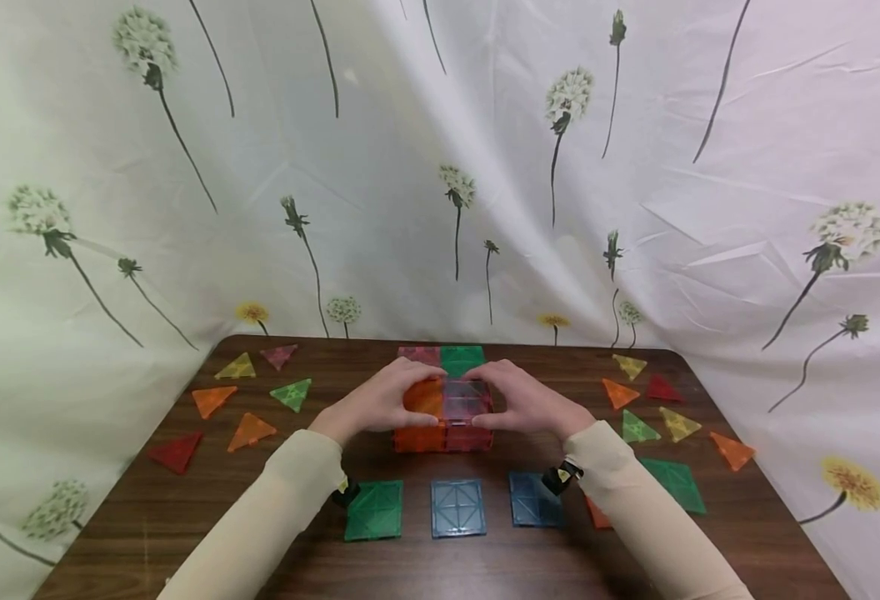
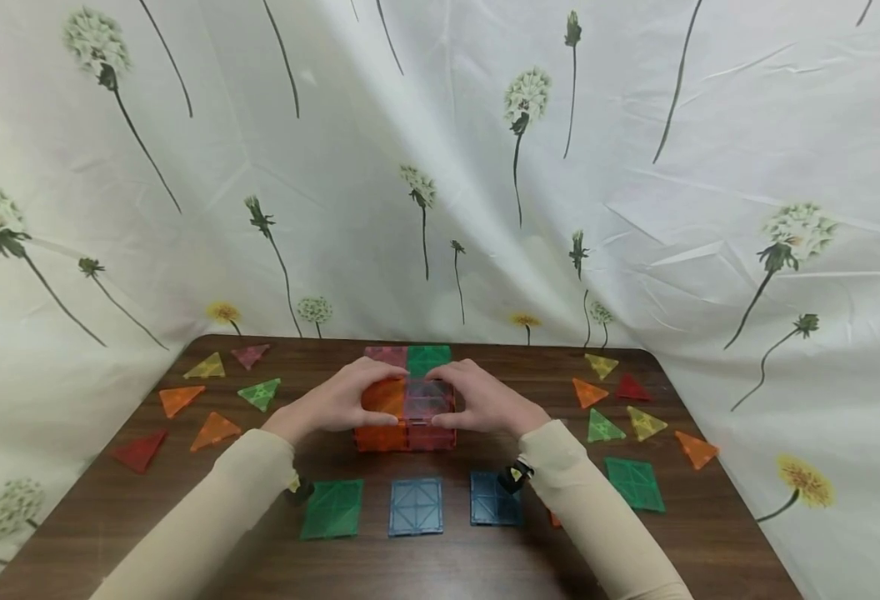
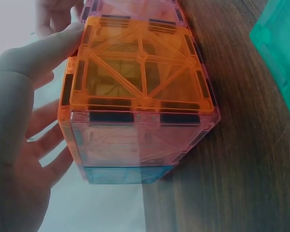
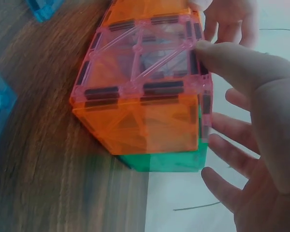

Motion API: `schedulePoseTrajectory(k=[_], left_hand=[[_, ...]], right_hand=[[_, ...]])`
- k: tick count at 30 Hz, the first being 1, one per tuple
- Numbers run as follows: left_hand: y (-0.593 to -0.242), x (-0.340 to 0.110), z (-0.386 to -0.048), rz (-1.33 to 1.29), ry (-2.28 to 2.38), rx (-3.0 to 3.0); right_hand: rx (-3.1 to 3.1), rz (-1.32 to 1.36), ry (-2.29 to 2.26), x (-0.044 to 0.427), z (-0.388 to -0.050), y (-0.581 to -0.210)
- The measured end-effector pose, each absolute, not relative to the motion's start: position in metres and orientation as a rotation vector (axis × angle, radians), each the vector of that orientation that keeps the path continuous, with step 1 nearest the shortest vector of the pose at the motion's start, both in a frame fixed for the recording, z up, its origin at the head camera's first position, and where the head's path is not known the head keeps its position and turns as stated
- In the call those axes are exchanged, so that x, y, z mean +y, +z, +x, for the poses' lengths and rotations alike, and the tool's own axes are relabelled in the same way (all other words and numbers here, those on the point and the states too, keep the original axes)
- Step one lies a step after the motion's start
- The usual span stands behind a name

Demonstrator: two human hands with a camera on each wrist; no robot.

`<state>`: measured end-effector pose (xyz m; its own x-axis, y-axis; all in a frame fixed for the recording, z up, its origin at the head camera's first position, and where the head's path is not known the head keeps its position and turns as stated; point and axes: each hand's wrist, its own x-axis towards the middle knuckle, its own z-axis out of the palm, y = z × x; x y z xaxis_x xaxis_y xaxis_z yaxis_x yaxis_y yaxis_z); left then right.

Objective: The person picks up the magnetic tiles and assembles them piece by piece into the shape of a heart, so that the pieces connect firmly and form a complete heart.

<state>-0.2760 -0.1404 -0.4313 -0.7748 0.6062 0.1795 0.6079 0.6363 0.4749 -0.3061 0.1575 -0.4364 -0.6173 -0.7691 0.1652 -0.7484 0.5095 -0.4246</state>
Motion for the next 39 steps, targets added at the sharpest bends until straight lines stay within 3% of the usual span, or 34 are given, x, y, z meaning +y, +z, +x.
schedulePoseTrajectory(k=[7, 23, 39], left_hand=[[-0.44, -0.148, -0.269, -1.05, -0.87, -2.72], [-0.479, -0.177, -0.242, -0.727, -1.031, -2.624], [-0.483, -0.19, -0.255, -0.708, -0.95, -2.672]], right_hand=[[2.717, -1.301, -0.77, 0.166, -0.303, -0.443], [2.681, -1.182, -0.965, 0.185, -0.29, -0.463], [2.665, -1.098, -0.974, 0.16, -0.302, -0.461]])
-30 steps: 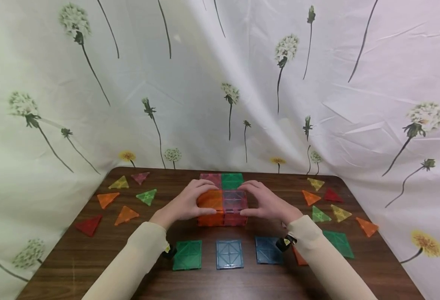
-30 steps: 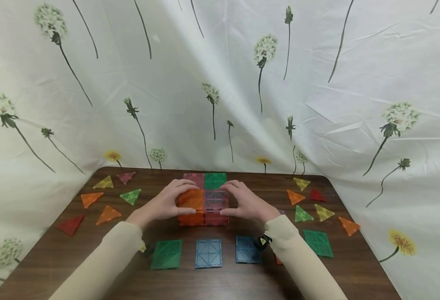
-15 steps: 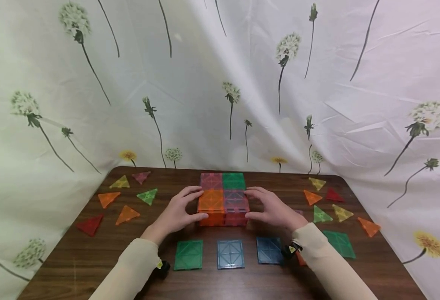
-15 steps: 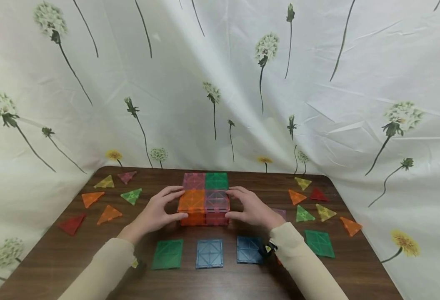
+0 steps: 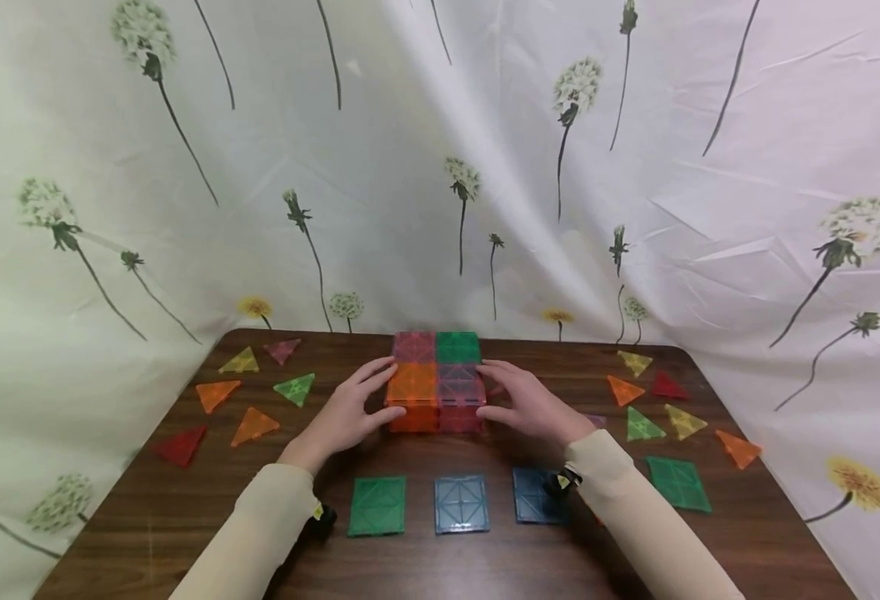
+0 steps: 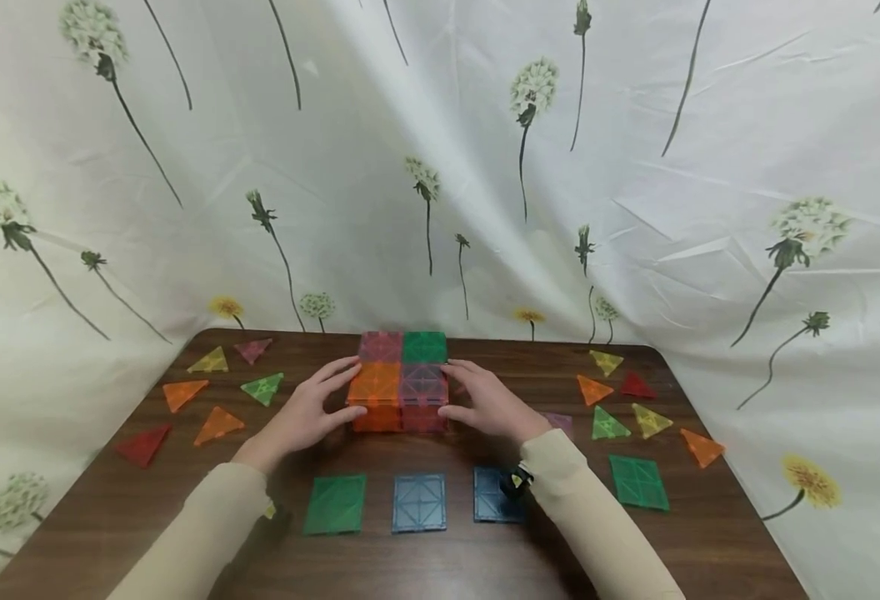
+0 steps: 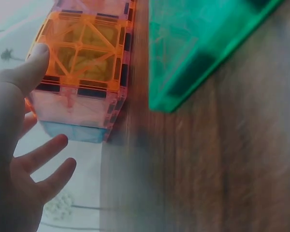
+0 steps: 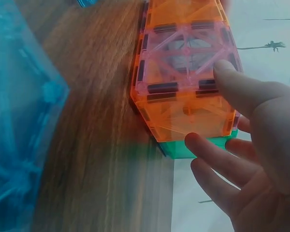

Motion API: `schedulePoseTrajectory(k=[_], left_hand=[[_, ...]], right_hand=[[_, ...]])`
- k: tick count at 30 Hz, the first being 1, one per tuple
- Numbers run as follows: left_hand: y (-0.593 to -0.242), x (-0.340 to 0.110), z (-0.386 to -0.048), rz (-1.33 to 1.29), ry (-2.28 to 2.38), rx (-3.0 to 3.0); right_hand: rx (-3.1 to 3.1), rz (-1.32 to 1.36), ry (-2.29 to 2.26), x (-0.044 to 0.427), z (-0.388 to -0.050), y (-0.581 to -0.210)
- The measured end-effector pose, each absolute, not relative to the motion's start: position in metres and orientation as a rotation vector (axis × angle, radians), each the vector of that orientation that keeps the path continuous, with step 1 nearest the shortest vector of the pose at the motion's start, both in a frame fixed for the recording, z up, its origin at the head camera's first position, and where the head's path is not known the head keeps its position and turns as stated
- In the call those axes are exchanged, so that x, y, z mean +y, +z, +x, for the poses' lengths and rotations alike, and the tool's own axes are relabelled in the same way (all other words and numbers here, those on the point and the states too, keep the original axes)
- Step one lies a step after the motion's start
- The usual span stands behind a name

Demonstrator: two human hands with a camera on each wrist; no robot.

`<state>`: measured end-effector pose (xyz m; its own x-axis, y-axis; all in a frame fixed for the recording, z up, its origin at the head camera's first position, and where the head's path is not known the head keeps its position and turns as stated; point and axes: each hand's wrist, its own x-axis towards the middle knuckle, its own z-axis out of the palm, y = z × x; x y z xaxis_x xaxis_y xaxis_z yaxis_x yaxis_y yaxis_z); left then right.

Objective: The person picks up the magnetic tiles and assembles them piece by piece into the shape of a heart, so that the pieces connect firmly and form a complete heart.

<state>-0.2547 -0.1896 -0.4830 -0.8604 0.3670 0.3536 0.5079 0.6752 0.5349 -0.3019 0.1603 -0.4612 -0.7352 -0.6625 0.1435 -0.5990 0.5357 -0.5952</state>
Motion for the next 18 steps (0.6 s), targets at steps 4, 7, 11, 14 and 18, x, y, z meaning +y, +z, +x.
schedulePoseTrajectory(k=[4, 7, 11, 14, 18], left_hand=[[-0.481, -0.193, -0.265, -0.682, -0.953, -2.713], [-0.48, -0.193, -0.273, -0.668, -0.937, -2.744], [-0.477, -0.19, -0.285, -0.675, -0.881, -2.769], [-0.476, -0.187, -0.292, -0.67, -0.861, -2.787], [-0.475, -0.183, -0.301, -0.648, -0.872, -2.804]], right_hand=[[2.719, -1.102, -0.911, 0.153, -0.309, -0.462], [2.779, -1.101, -0.828, 0.15, -0.315, -0.463], [2.834, -1.125, -0.734, 0.147, -0.323, -0.463], [2.854, -1.118, -0.699, 0.147, -0.328, -0.46], [2.869, -1.049, -0.677, 0.148, -0.335, -0.457]])
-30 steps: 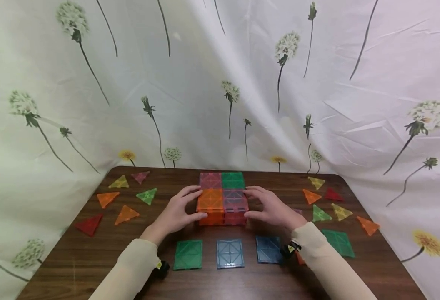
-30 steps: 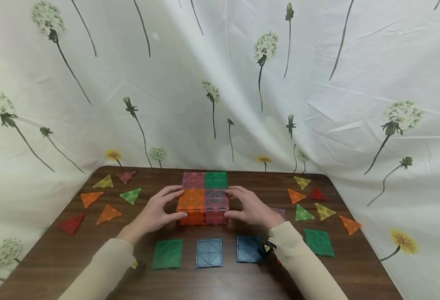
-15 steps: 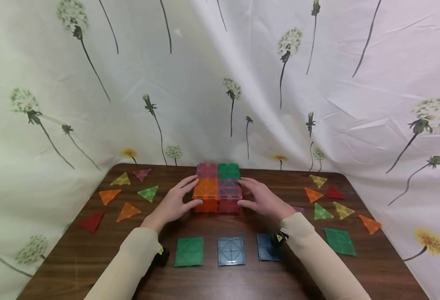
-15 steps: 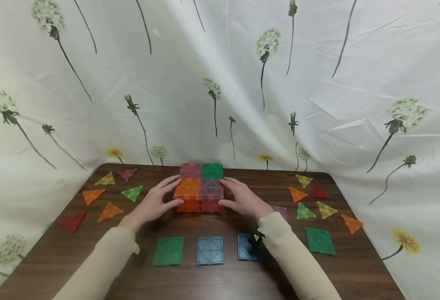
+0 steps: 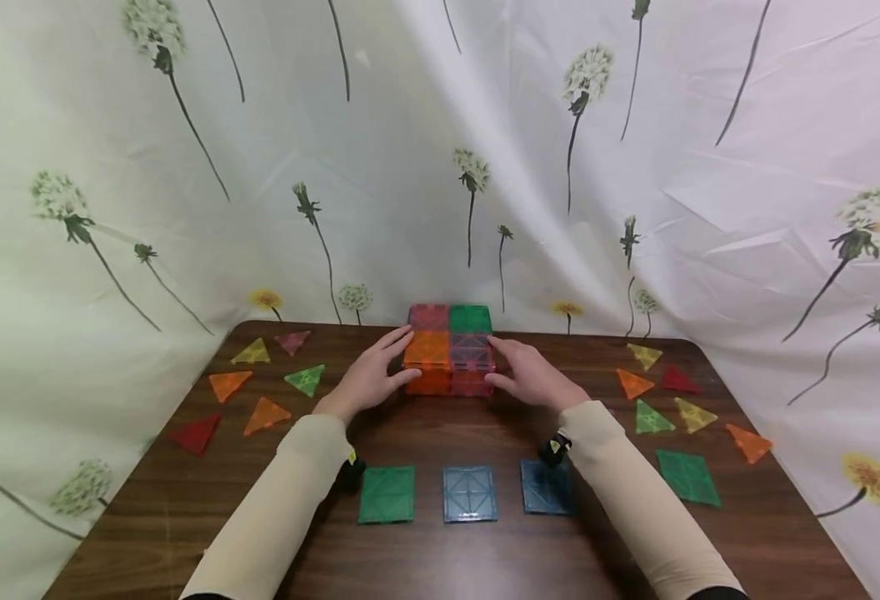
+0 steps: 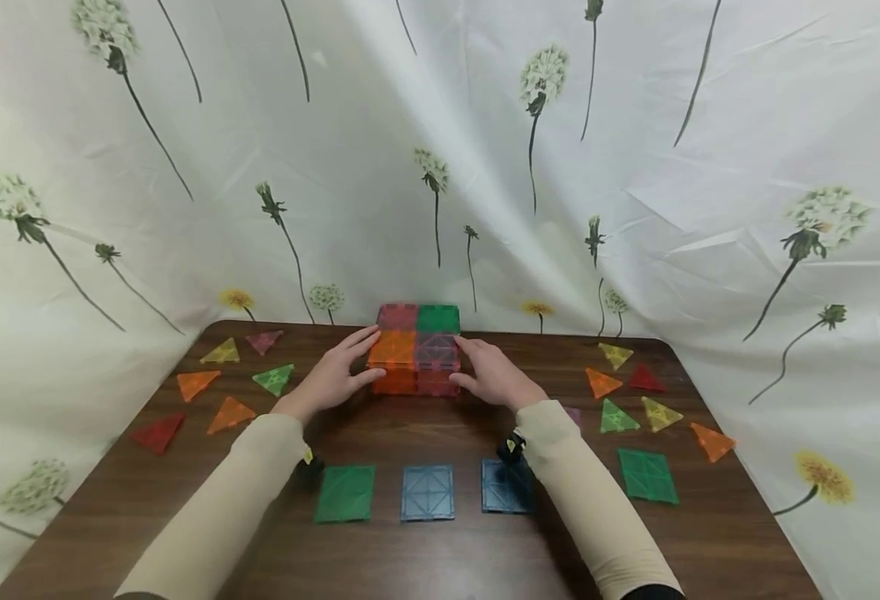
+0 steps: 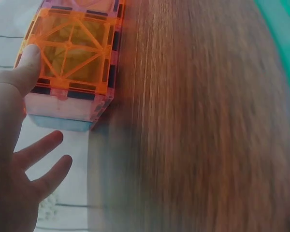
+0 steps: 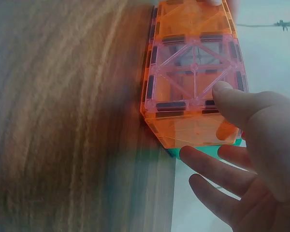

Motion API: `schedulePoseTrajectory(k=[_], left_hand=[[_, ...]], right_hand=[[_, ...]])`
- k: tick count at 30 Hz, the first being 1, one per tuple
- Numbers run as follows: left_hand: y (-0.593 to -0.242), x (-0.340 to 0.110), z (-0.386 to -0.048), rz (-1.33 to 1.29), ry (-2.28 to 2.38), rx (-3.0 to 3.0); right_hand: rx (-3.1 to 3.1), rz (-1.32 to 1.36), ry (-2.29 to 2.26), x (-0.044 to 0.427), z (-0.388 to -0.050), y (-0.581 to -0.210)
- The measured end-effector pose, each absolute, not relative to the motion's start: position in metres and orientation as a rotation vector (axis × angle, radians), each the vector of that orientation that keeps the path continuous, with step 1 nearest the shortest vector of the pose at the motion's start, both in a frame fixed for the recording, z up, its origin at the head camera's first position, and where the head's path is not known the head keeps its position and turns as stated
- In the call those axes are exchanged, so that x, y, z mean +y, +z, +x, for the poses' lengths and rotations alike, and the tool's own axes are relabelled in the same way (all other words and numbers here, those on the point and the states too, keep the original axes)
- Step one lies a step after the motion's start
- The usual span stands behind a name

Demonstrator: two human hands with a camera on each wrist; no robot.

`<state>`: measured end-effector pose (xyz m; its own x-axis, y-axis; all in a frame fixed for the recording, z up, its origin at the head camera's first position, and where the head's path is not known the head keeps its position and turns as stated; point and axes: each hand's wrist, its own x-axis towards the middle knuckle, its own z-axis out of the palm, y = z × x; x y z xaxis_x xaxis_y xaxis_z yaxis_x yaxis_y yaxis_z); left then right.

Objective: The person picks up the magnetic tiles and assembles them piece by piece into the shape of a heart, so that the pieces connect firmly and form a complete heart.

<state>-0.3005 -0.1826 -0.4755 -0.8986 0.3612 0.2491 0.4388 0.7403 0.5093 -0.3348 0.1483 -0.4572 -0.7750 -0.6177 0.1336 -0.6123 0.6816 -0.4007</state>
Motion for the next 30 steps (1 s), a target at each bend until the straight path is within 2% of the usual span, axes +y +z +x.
schedulePoseTrajectory(k=[8, 16, 24, 30], left_hand=[[-0.476, -0.17, -0.319, -0.626, -0.925, -2.81], [-0.478, -0.164, -0.328, -0.618, -0.971, -2.8], [-0.487, -0.17, -0.324, -0.63, -0.993, -2.782], [-0.48, -0.172, -0.321, -0.67, -1.016, -2.789]], right_hand=[[2.862, -0.954, -0.68, 0.156, -0.348, -0.452], [2.875, -0.97, -0.676, 0.157, -0.352, -0.45], [2.852, -0.973, -0.678, 0.149, -0.352, -0.459], [2.842, -0.959, -0.716, 0.154, -0.349, -0.457]])
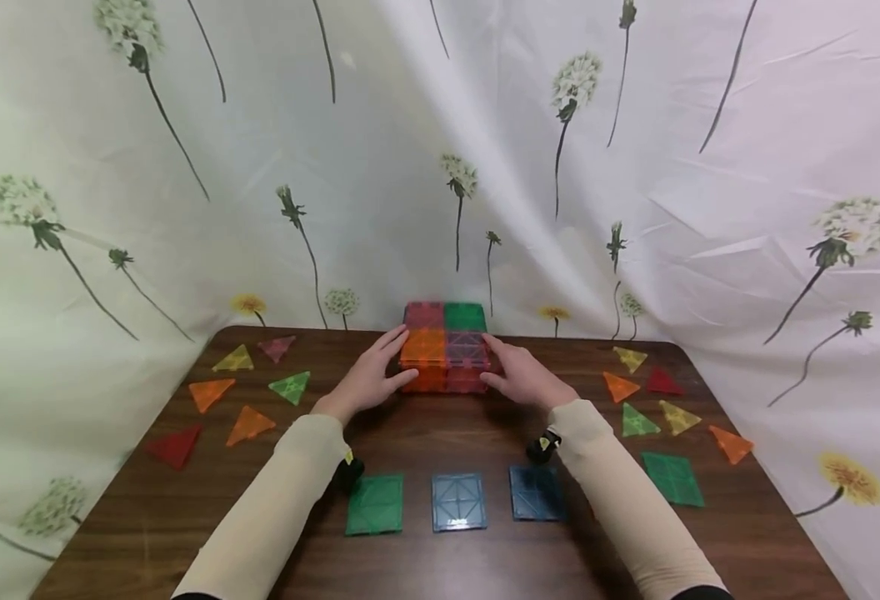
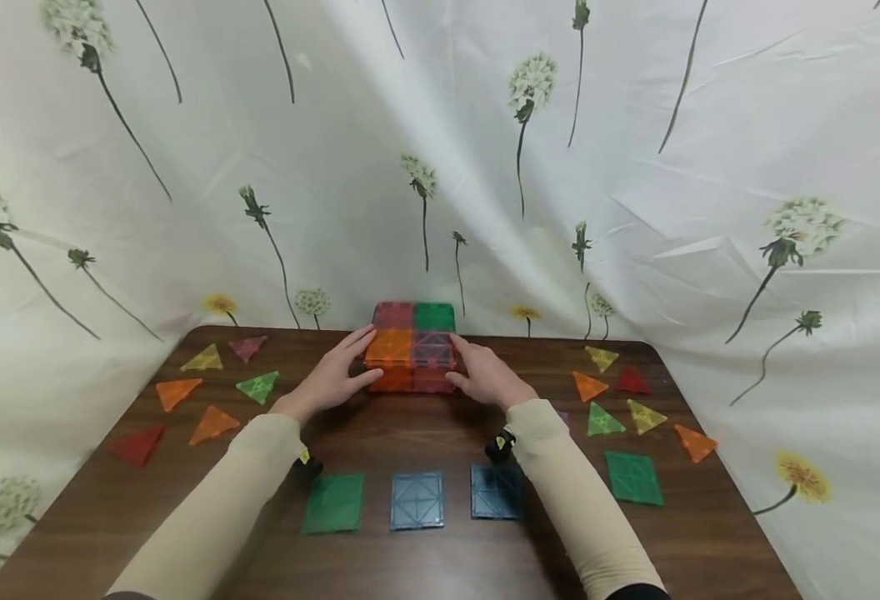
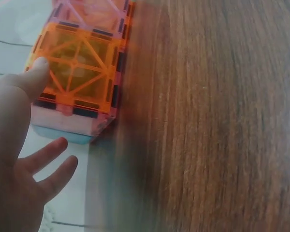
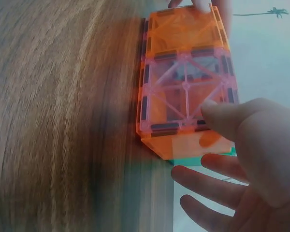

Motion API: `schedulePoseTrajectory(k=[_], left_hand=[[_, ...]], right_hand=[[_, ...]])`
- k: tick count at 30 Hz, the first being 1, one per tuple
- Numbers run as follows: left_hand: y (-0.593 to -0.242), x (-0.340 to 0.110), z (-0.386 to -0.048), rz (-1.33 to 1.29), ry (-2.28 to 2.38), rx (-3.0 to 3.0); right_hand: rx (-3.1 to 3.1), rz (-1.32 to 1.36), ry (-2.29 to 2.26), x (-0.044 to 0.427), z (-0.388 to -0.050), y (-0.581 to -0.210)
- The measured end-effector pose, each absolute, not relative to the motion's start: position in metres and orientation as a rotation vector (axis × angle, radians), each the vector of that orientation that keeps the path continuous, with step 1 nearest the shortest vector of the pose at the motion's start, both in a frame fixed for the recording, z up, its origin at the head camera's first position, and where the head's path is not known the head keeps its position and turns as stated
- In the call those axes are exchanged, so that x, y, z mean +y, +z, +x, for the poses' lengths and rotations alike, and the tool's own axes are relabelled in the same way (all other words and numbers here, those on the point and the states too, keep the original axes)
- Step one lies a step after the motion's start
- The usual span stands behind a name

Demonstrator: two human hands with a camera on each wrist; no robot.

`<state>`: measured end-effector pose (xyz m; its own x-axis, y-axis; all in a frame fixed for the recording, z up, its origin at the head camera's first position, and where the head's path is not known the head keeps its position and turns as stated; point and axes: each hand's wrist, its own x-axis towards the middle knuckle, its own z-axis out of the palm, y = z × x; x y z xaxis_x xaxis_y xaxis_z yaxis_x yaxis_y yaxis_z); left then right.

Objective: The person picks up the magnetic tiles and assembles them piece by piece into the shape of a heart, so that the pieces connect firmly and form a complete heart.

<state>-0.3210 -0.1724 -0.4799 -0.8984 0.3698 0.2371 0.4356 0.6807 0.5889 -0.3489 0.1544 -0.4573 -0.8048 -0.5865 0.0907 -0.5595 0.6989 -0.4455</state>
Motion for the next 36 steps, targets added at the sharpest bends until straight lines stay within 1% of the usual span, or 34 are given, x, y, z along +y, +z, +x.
schedulePoseTrajectory(k=[5, 10, 14, 17, 20, 22, 28, 36], left_hand=[[-0.476, -0.188, -0.304, -0.677, -1.054, -2.716], [-0.47, -0.229, -0.284, -0.589, -0.989, -2.7], [-0.47, -0.263, -0.272, -0.481, -0.95, -2.746], [-0.475, -0.288, -0.263, -0.41, -0.902, -2.784], [-0.481, -0.31, -0.256, -0.326, -0.828, -2.815], [-0.486, -0.314, -0.258, -0.31, -0.774, -2.834], [-0.495, -0.314, -0.268, -0.286, -0.555, -2.962], [-0.495, -0.314, -0.278, -0.211, -0.381, -3.02]], right_hand=[[2.862, -0.938, -0.775, 0.183, -0.344, -0.459], [3.005, -1.014, -0.7, 0.241, -0.344, -0.461], [3.088, -0.917, -0.601, 0.298, -0.342, -0.462], [3.075, -0.785, -0.533, 0.326, -0.341, -0.464], [3.036, -0.751, -0.488, 0.335, -0.343, -0.47], [3.029, -0.748, -0.464, 0.341, -0.342, -0.474], [3.044, -0.695, -0.423, 0.341, -0.341, -0.482], [2.996, -0.584, -0.392, 0.345, -0.349, -0.481]])
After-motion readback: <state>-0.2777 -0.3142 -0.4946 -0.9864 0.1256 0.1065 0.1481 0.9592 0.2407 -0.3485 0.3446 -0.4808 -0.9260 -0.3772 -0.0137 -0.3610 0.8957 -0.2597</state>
